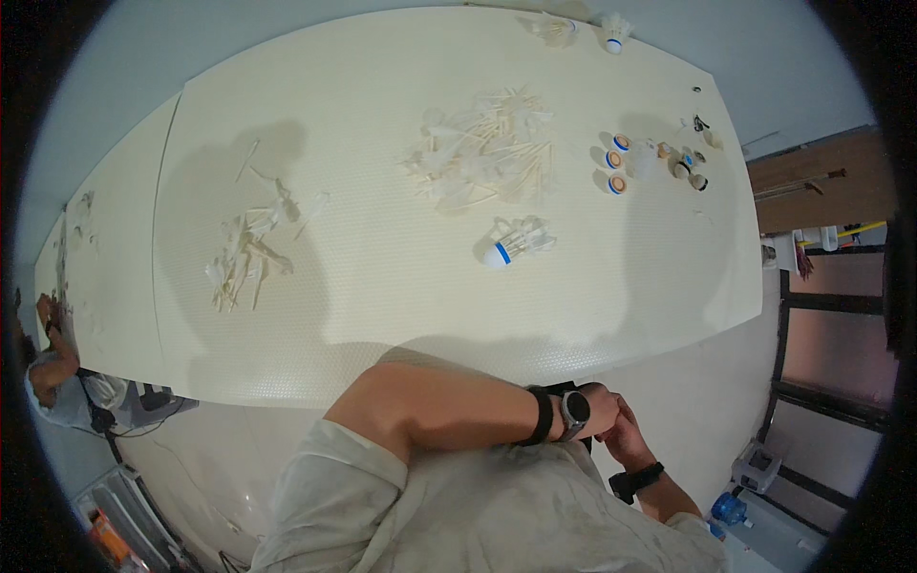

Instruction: The person assembles a shuttlecock by inserting feathers into the base one at a time and then placing the finished shuttlecock into a container.

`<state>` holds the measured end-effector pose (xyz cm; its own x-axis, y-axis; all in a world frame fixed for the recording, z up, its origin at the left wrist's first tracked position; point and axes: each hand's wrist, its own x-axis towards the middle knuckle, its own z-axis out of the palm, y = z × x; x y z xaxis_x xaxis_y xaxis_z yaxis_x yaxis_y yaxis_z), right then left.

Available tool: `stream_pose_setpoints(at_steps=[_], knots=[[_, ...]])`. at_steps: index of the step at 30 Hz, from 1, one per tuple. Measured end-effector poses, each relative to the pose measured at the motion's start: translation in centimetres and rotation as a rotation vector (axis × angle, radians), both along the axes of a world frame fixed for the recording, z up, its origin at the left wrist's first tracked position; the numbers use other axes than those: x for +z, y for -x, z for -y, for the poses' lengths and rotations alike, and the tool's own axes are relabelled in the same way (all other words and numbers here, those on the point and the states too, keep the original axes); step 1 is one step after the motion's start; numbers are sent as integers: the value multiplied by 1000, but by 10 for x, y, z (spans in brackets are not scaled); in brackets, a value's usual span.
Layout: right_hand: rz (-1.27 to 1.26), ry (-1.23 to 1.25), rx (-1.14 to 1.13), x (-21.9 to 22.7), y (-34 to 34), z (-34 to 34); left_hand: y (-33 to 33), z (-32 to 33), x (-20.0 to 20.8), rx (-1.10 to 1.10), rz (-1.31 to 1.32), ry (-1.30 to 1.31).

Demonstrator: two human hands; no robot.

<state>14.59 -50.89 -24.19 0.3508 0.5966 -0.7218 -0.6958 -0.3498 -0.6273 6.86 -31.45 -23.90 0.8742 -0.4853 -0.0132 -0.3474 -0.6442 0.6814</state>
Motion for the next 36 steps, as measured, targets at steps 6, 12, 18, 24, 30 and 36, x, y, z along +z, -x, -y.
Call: stream_pose_setpoints(at_steps=[6,12,18,24,30,36], knots=[[58,30,81,-22,-2,16,-2,6,-5,13,69,11],[-90,46,-41,-20,3,10,-1,9,-8,68,88,-21],[-134,71,-76,-18,7,9,1,9,-7,56,24,11],[57,-33,107,-29,-1,17,1,2,4,124,-77,59],[95,-74,276,-28,-9,28,1,-2,7,48,21,-56],[108,-43,181,-5,0,4,2,-10,19,60,-114,-88]])
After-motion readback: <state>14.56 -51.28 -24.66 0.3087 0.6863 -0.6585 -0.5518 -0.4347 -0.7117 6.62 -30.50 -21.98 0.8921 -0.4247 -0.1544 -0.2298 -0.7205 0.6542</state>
